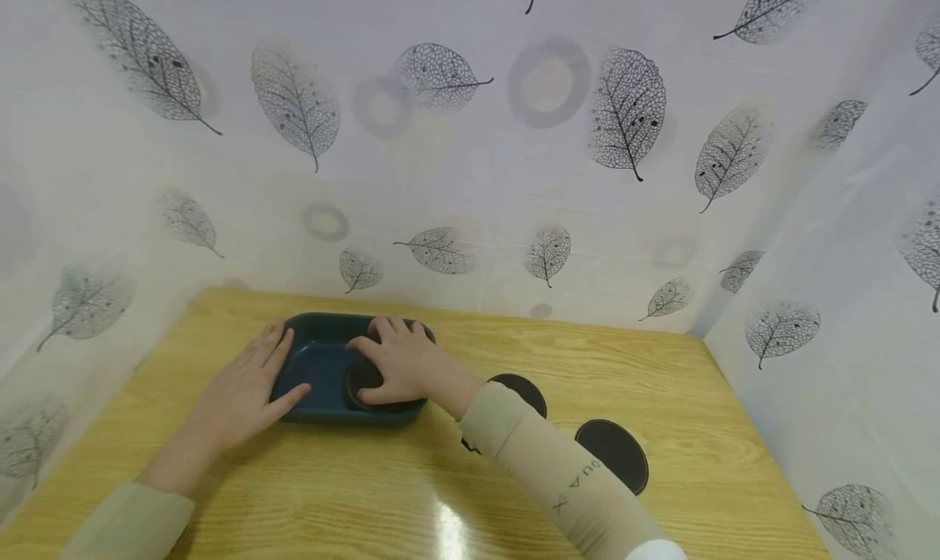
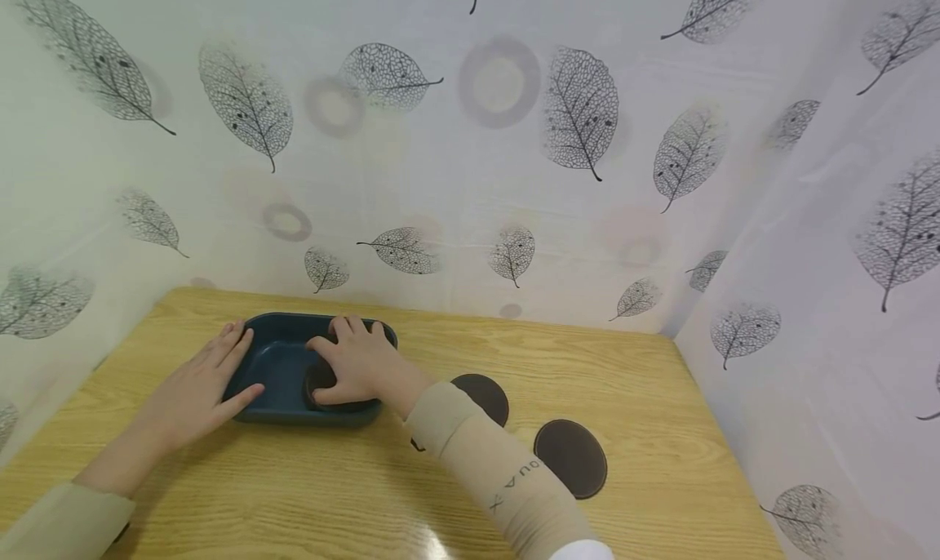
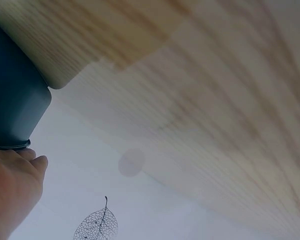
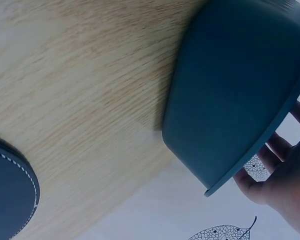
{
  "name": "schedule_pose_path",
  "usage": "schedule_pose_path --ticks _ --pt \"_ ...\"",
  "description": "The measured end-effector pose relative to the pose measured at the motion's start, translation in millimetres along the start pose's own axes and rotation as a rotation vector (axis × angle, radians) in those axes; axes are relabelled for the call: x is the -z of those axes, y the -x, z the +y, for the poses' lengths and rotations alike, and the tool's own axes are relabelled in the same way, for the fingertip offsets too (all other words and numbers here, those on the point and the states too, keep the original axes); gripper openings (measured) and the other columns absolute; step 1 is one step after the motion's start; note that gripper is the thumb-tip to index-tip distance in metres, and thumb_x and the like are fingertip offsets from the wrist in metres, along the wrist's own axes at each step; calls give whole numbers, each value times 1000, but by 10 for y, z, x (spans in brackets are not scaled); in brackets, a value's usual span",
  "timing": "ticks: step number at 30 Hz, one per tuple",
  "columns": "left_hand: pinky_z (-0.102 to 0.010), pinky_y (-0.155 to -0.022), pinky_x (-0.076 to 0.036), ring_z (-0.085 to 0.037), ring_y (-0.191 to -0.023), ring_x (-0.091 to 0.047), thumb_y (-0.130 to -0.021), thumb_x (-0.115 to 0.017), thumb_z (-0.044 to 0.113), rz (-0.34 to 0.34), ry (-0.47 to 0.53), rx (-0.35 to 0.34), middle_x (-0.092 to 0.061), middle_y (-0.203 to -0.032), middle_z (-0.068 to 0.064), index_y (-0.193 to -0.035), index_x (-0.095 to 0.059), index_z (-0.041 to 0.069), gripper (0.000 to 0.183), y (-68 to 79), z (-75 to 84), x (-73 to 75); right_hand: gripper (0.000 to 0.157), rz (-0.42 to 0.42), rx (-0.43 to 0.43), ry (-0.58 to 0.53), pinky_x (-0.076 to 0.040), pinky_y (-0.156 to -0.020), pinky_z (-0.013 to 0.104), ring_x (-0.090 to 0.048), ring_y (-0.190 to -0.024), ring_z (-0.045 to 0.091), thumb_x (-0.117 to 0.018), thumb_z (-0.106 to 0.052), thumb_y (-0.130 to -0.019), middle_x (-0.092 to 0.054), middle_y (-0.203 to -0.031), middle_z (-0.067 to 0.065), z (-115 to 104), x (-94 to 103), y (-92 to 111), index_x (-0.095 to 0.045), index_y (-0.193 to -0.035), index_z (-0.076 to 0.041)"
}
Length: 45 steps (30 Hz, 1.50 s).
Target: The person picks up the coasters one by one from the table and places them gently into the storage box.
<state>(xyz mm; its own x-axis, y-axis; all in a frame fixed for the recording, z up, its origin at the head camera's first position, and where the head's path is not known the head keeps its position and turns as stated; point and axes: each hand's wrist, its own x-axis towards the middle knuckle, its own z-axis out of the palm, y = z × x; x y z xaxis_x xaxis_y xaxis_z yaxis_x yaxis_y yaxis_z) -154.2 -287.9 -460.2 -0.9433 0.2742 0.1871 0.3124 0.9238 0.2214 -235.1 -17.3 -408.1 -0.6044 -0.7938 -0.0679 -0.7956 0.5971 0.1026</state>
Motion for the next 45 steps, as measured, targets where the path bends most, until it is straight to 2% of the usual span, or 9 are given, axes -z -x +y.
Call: schedule_pose_path --ticks 9,16,22,35,41,45 --pt "-63 -128 -30 -50 -160 -24 -103 -61 54 16 -10 0 -24 -171 -34 -162 -29 -12 94 -11 31 11 74 21 4 23 -51 -111 49 -48 -142 25 -63 -65 -96 -48 -156 6 30 30 74 -45 -160 -34" --pt "-59 -133 -21 -51 -160 -22 -104 -61 52 10 3 1 -21 -172 -35 -163 -26 -12 94 -4 16 0 72 46 25 -1 -47 -114 48 -46 -143 26 -64 -62 -96 -46 -156 7 111 29 170 -46 -159 -32" --pt "-57 -135 -18 -52 -160 -23 -104 -61 52 16 -4 -6 -21 -171 -35 -163 -26 -13 95 -7 13 5 69 54 23 4 -46 -112 48 -46 -144 27 -63 -60 -98 -47 -156 7 196 97 326 -47 -159 -31" --pt "-38 -137 4 -50 -161 -21 -104 -62 50 58 -7 -32 -23 -171 -35 -163 -26 -13 94 12 -14 -53 72 41 8 -15 -44 -115 51 -42 -147 29 -66 -61 -97 -45 -159 9 358 89 675 -47 -159 -30" --pt "-39 -138 3 -51 -160 -22 -104 -61 52 59 -11 -36 -21 -172 -35 -163 -25 -13 94 11 -12 -53 73 66 1 -22 -45 -115 54 -43 -147 30 -70 -60 -96 -46 -159 10 421 70 882 -48 -158 -30" --pt "-36 -137 5 -51 -160 -23 -104 -60 52 62 -13 -40 -21 -172 -34 -163 -26 -13 94 7 -7 -47 70 69 -14 -47 -47 -112 57 -44 -147 32 -70 -57 -96 -46 -160 11 476 35 1026 -49 -157 -30"
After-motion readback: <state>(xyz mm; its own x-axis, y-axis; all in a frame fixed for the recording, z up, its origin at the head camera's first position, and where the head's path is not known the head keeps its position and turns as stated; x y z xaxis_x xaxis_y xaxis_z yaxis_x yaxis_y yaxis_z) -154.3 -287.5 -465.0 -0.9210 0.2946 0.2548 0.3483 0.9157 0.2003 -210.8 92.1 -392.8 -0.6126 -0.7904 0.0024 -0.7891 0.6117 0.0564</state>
